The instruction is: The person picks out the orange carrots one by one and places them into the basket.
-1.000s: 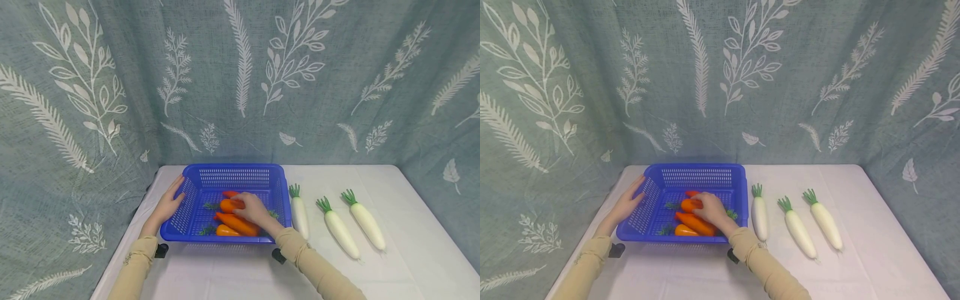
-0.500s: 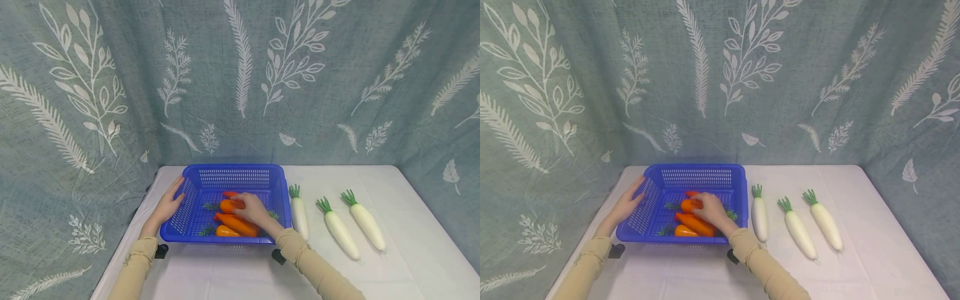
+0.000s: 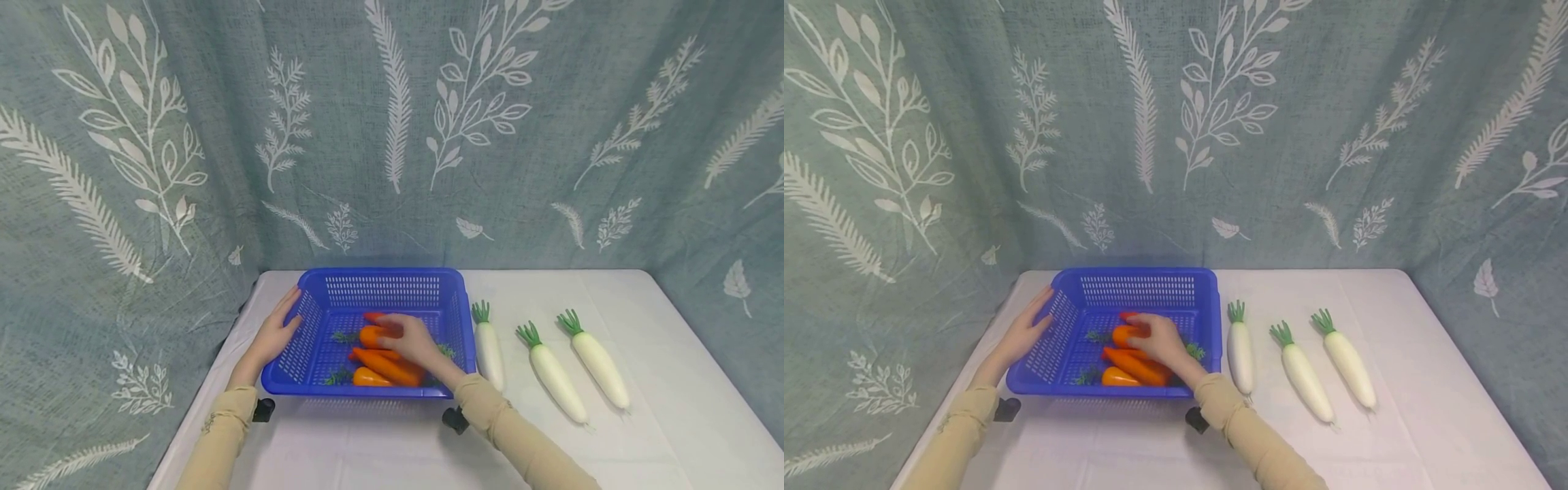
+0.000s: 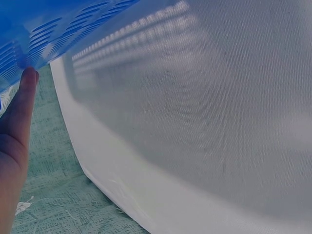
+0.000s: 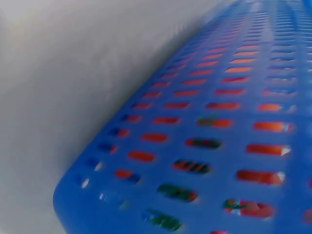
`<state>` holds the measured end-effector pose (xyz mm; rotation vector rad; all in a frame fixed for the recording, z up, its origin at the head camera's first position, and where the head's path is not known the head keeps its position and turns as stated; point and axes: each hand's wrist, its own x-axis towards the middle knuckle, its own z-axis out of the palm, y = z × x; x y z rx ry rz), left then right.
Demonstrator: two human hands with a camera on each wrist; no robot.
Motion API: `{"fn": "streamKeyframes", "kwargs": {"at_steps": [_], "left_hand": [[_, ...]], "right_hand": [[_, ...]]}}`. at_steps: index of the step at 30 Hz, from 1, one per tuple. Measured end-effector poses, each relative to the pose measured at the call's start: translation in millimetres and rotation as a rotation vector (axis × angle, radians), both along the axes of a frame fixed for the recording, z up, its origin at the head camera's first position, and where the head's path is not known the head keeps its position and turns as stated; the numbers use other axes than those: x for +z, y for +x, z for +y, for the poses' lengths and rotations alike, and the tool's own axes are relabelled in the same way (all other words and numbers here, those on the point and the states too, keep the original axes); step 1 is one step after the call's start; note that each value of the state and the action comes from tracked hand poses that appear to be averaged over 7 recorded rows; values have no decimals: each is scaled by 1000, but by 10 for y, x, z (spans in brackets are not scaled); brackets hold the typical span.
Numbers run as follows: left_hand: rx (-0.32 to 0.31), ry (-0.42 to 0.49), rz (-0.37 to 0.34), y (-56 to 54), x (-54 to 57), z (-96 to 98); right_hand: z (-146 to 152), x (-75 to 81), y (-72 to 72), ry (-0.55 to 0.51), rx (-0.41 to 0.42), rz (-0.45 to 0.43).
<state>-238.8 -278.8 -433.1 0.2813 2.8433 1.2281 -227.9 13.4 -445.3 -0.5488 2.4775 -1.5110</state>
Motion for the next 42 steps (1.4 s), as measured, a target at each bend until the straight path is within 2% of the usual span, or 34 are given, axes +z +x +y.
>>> {"fn": "streamKeyframes", "kwargs": {"at_steps": [8,17,22,27,35,42], "left_hand": [[-7,1,19,-9,-25,-2],[-2,-18,29,7,-26,-12],[5,-48,54,21,-26,-12],[13,-81,85,33,-29,-18],[30,-100,121,60,-8,-4],[67,-109,184,50,-31,-3]], "right_hand": [[30,79,75,-218,-21,-98],[76,125,138,-341,-22,-176],[148,182,186,-343,-27,-202],[282,257,234,-321,-42,-162],[602,374,309,-341,-50,-154],[888,465,412,-326,-98,-170]]}}
